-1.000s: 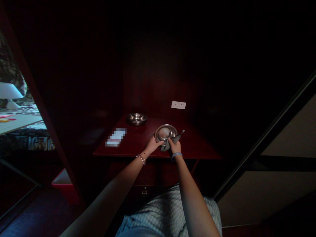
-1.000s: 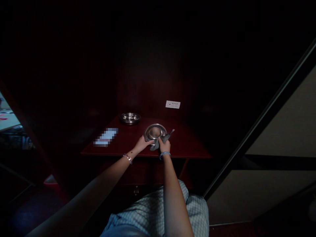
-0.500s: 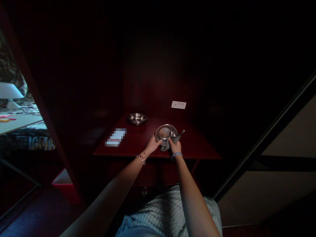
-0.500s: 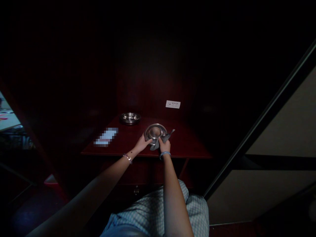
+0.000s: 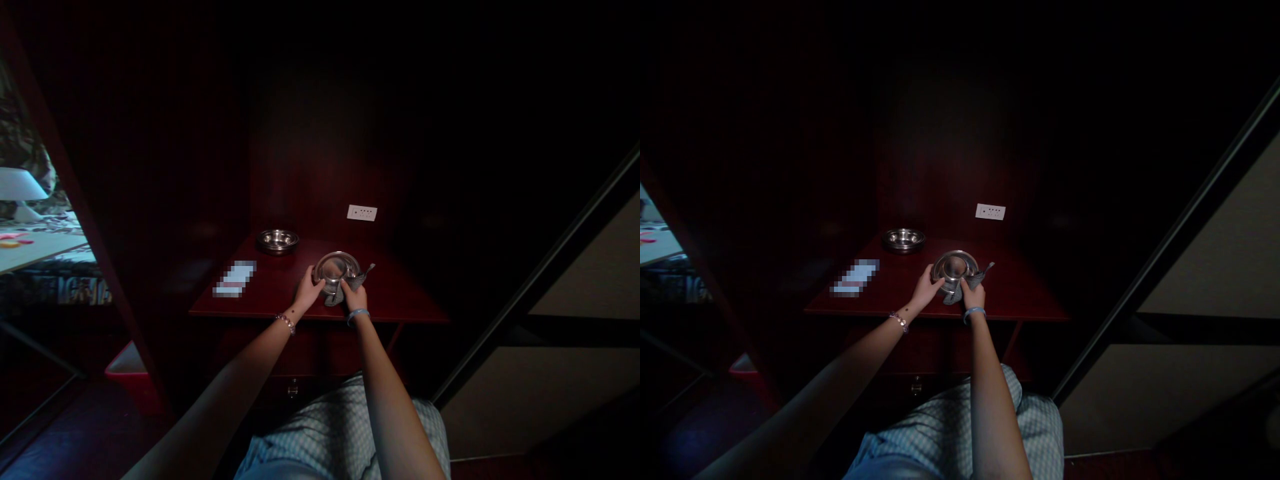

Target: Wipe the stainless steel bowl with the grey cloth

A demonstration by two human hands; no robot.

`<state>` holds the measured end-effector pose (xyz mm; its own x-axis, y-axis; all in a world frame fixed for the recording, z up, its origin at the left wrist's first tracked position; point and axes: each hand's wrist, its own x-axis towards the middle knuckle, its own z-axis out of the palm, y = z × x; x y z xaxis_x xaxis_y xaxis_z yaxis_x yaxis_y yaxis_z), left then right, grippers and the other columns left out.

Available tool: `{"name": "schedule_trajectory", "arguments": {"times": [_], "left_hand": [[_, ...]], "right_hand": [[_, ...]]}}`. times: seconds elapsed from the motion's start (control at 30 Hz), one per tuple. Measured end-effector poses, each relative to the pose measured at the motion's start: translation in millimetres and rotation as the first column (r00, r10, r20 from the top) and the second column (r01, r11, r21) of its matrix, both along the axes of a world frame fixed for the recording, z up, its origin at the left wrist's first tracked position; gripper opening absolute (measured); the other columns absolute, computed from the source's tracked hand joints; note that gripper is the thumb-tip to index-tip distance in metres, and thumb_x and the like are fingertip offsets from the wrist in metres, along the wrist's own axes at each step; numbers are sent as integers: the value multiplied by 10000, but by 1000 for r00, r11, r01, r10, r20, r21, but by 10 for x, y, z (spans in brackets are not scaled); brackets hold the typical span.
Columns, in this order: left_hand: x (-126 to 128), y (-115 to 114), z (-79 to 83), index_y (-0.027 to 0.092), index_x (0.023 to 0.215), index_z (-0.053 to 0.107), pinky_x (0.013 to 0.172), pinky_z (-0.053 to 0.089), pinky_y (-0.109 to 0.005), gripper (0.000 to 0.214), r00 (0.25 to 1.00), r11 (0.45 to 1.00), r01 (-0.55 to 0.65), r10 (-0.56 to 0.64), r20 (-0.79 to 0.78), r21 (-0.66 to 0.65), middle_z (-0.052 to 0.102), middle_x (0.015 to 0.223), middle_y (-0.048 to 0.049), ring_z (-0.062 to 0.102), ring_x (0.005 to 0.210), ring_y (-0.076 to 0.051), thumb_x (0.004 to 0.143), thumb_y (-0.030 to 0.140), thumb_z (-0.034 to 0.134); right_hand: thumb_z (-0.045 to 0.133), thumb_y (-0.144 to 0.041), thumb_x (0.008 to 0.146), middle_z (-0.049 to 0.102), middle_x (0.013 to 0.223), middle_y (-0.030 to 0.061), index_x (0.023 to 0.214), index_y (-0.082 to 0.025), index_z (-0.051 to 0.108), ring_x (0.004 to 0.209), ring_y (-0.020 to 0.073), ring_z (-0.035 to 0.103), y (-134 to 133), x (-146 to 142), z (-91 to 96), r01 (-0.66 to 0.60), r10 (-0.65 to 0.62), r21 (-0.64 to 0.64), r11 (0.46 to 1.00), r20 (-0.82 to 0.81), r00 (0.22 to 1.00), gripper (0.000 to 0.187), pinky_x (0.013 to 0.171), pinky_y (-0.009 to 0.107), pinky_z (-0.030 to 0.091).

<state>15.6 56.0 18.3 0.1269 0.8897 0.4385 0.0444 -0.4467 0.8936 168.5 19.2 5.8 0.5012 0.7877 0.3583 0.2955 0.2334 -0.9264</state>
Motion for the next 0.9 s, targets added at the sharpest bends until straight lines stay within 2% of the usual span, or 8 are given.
{"name": "schedule_trajectory", "arguments": {"times": [0.27, 0.47, 0.63, 0.8, 0.9], "left_hand": [[14, 51, -31, 173, 1021, 533, 707, 468, -247, 291, 997, 998, -7, 2, 82, 61, 648, 831, -29, 609, 749, -136, 739, 197, 598], [24, 60, -36, 179, 1003, 536, 707, 475, -247, 251, 994, 998, 2, -9, 106, 64, 662, 865, -45, 624, 785, -146, 767, 246, 587], [8, 41, -27, 177, 1007, 557, 758, 478, -270, 275, 999, 999, -35, 34, 26, 39, 672, 922, -59, 627, 830, -162, 761, 289, 606], [6, 40, -49, 155, 1059, 581, 837, 480, -308, 372, 998, 998, 52, -51, -45, 19, 677, 1036, -101, 637, 931, -198, 726, 304, 649], [10, 39, -57, 146, 992, 640, 844, 489, -315, 320, 981, 990, 140, -138, -134, 11, 701, 995, -102, 648, 927, -211, 704, 281, 669]], "right_hand": [[635, -456, 660, 714, 916, 119, 879, -117, 673, 905, 271, 657, 13, 4, -2, 23, -23, 5, 1000, 5, 1000, 405, 790, 336, 499], [634, -458, 661, 715, 923, 113, 877, -127, 672, 909, 263, 660, 5, -2, 5, 12, -12, 18, 1000, -3, 1000, 397, 785, 322, 502], [631, -452, 664, 715, 923, 113, 870, -132, 673, 905, 266, 662, 21, 10, -16, 14, -14, 11, 1000, -12, 1000, 384, 775, 326, 507], [625, -444, 670, 717, 916, 116, 866, -130, 676, 900, 268, 662, 39, 32, -38, 18, -18, -3, 1000, 6, 1000, 374, 780, 333, 506], [627, -446, 667, 718, 912, 109, 875, -133, 678, 894, 262, 665, 43, 36, -48, 18, -18, 5, 1000, 1, 1000, 380, 771, 328, 509]]}}
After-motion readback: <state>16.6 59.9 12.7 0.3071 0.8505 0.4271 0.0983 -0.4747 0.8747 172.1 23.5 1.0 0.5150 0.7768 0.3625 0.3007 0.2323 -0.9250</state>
